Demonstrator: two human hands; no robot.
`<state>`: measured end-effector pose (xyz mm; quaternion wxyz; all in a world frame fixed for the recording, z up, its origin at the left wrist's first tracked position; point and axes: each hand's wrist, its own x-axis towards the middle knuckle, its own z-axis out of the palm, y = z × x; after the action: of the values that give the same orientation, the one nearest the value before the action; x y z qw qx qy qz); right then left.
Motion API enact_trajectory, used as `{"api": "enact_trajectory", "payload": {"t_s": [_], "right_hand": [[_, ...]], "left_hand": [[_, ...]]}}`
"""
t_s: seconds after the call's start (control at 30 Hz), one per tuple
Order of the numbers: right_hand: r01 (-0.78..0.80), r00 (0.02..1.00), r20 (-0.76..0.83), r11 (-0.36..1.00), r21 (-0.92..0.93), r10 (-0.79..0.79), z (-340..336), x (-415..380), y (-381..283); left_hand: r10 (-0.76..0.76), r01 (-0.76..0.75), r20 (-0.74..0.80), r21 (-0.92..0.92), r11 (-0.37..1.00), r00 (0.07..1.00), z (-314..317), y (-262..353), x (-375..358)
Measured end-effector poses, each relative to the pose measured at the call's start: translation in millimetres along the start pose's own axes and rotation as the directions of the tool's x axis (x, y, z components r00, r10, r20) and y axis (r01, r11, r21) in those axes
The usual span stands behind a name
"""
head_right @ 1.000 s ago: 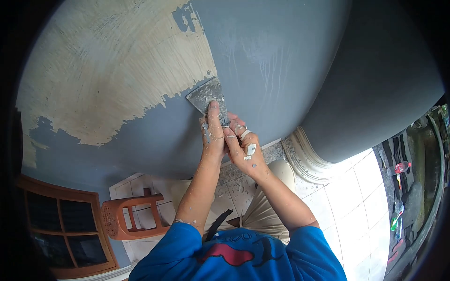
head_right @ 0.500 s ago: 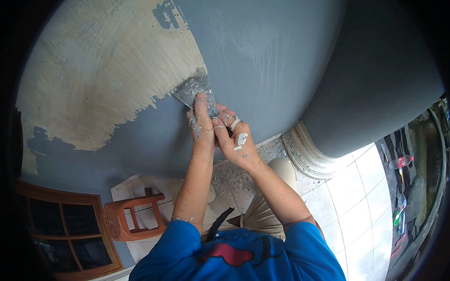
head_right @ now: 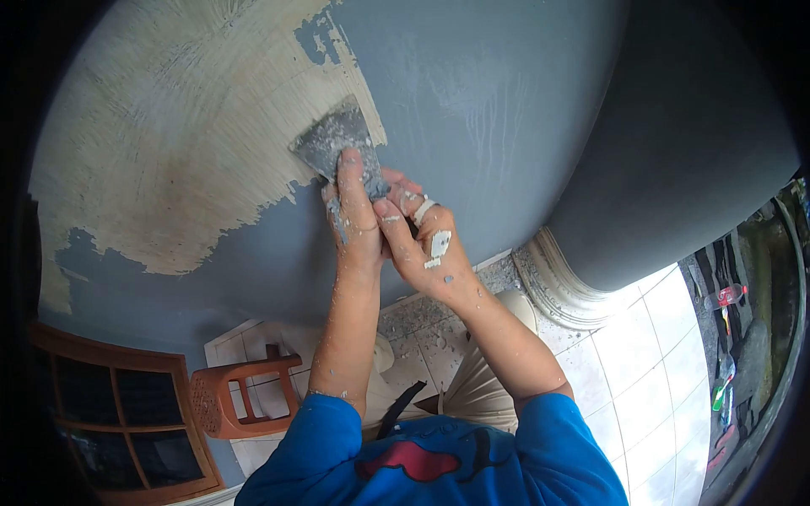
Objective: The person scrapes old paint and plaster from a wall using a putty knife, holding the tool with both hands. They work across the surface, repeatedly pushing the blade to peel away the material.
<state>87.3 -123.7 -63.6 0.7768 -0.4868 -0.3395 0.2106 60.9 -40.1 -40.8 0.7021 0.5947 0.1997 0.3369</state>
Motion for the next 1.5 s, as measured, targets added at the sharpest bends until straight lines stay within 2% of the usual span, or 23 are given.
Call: {"api": "enact_trajectory", "payload": {"t_s": [0.03,0.13,0.3,0.37,0.43,0.53,0.63,0.73,0.77,0.83,0.9,1.0,1.03,1.17,1.27,1.37,1.43,1.5], "right_hand": [[-0.01,1.0,0.008,1.0,-0.028,0.01,1.1,7.2,-11.0],[0.159,0.986,0.064,0.979,-0.124,-0.151,5.9,27.7,-34.6],[-0.055,0.996,0.064,0.995,-0.086,0.06,1.8,13.5,-57.2],[-0.123,0.99,0.058,0.988,-0.098,0.129,-2.2,10.6,-47.8],[-0.092,0.995,0.039,0.99,-0.104,0.096,2.2,16.2,-58.6],[0.055,0.998,0.052,0.98,-0.189,-0.046,1.2,34.4,-65.1],[0.017,0.997,0.081,0.984,-0.176,-0.003,0.6,36.0,-76.6],[-0.06,0.993,0.089,0.986,-0.156,0.075,-0.9,21.8,-69.8],[-0.085,0.991,0.092,0.983,-0.162,0.101,-1.7,16.5,-66.3],[-0.013,0.995,0.095,0.983,-0.183,0.031,0.1,22.4,-63.5],[-0.016,0.998,0.056,0.976,-0.216,0.028,5.8,27.3,-74.2],[0.141,0.985,0.131,0.951,-0.274,-0.108,6.0,44.9,-83.9],[0.117,0.989,0.117,0.959,-0.259,-0.089,8.0,41.5,-87.1],[0.05,0.994,0.107,0.96,-0.276,-0.021,2.4,20.4,-63.7],[0.139,0.988,0.112,0.939,-0.313,-0.109,1.5,24.2,-56.6],[0.198,0.98,0.087,0.935,-0.295,-0.18,11.9,37.3,-72.8],[0.133,0.99,0.086,0.956,-0.263,-0.114,15.1,37.5,-84.8],[0.164,0.983,0.122,0.954,-0.25,-0.137,12.4,31.7,-78.1]], "left_hand": [[0.009,-0.01,-0.016,-0.035,0.999,1.0,5.7,10.6,5.0],[0.061,-0.061,0.001,-0.067,0.996,0.998,16.9,47.1,7.7],[0.136,-0.135,0.0,-0.048,0.99,0.991,17.6,36.3,5.0],[0.099,-0.099,-0.005,-0.05,0.994,0.995,18.8,35.4,4.3],[0.092,-0.092,-0.005,-0.06,0.994,0.996,20.9,42.3,4.9],[0.138,-0.137,0.012,-0.071,0.988,0.99,29.1,60.9,15.5],[0.181,-0.181,0.005,0.007,0.983,0.983,30.9,72.4,18.3],[0.213,-0.214,0.005,0.018,0.977,0.977,20.8,45.0,12.8],[0.171,-0.171,-0.051,0.003,0.985,0.984,21.4,42.0,6.1],[0.17,-0.171,-0.033,-0.039,0.984,0.985,21.1,42.3,10.5],[0.166,-0.164,0.008,-0.083,0.983,0.986,22.1,51.9,15.2],[0.115,-0.109,0.021,-0.173,0.979,0.993,29.3,79.7,17.5],[0.15,-0.145,0.017,-0.178,0.973,0.988,29.6,76.1,20.6],[0.094,-0.095,-0.014,-0.137,0.986,0.996,22.6,49.1,5.7],[0.045,-0.048,-0.018,-0.164,0.985,0.999,22.1,45.6,9.1],[0.096,-0.086,0.055,-0.169,0.982,0.994,24.2,69.9,14.7],[0.138,-0.133,0.029,-0.14,0.981,0.99,25.4,73.3,16.0],[0.126,-0.123,0.01,-0.149,0.981,0.992,22.8,68.2,14.4]]}}
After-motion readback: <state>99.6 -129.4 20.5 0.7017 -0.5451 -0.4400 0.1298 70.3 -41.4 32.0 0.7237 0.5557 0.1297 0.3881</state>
